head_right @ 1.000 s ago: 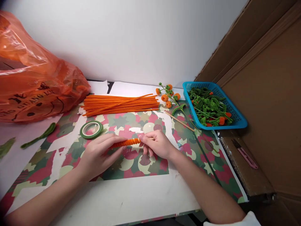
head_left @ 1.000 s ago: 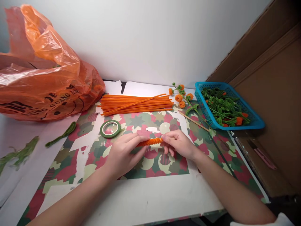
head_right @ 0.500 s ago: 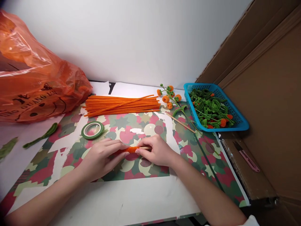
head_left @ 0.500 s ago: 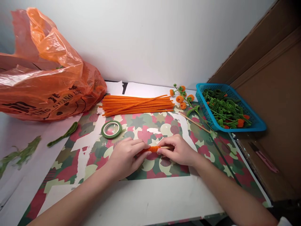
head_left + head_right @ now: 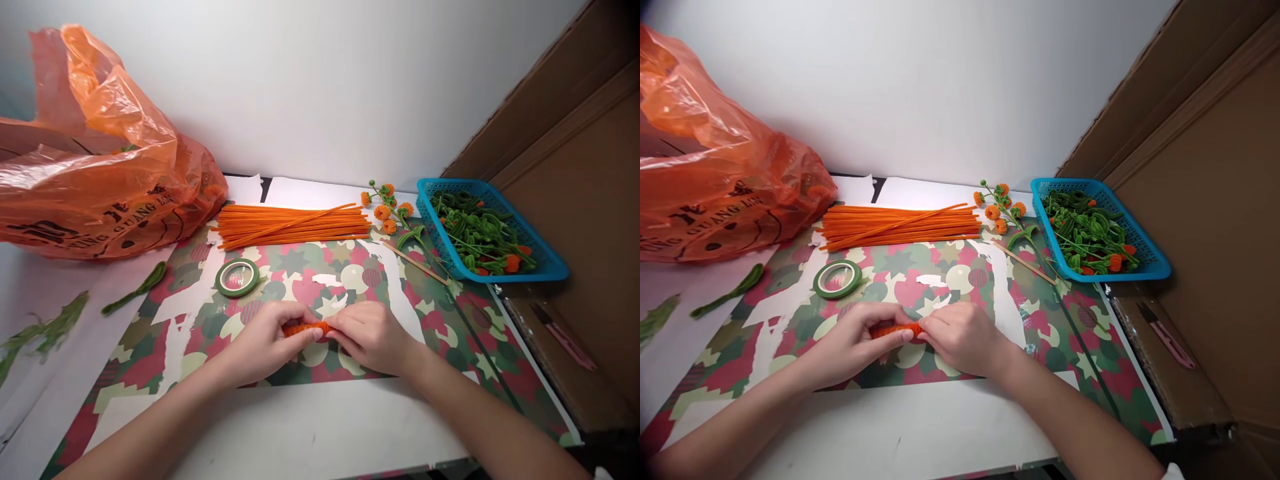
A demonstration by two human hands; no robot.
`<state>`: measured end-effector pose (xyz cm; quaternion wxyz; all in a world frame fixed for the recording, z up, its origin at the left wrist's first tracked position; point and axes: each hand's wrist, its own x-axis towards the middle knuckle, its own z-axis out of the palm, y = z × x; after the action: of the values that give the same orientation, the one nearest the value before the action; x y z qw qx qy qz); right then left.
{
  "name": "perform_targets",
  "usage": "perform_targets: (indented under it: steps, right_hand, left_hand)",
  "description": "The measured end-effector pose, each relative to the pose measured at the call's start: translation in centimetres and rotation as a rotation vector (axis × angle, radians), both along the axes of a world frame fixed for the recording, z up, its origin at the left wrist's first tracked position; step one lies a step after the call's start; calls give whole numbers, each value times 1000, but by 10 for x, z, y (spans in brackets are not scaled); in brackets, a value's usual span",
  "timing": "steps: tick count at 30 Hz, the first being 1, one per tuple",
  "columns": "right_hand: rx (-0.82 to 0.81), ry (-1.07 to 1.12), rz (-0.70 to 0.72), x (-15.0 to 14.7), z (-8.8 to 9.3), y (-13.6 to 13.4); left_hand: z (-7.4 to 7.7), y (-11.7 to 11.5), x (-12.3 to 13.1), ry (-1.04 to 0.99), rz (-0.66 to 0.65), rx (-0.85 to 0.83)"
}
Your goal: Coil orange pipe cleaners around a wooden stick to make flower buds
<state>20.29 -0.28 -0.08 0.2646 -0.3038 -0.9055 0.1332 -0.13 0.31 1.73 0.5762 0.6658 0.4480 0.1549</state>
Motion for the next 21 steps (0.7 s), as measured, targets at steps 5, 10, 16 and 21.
perform_targets:
  steps: [5, 10, 16, 21]
  right_hand:
    - [29, 49, -63, -1, -1, 2]
    - [-82, 158, -148, 2, 2, 6]
    - [-319, 214, -252, 9, 5, 9]
    - [-392, 113, -207, 9, 7, 9]
  left_hand:
    - [0, 0, 1, 53, 82, 210]
    - [1, 4, -7, 51, 139, 571]
    - [-1, 11, -17, 60, 149, 783]
    - [-5, 10, -16, 85, 66, 823]
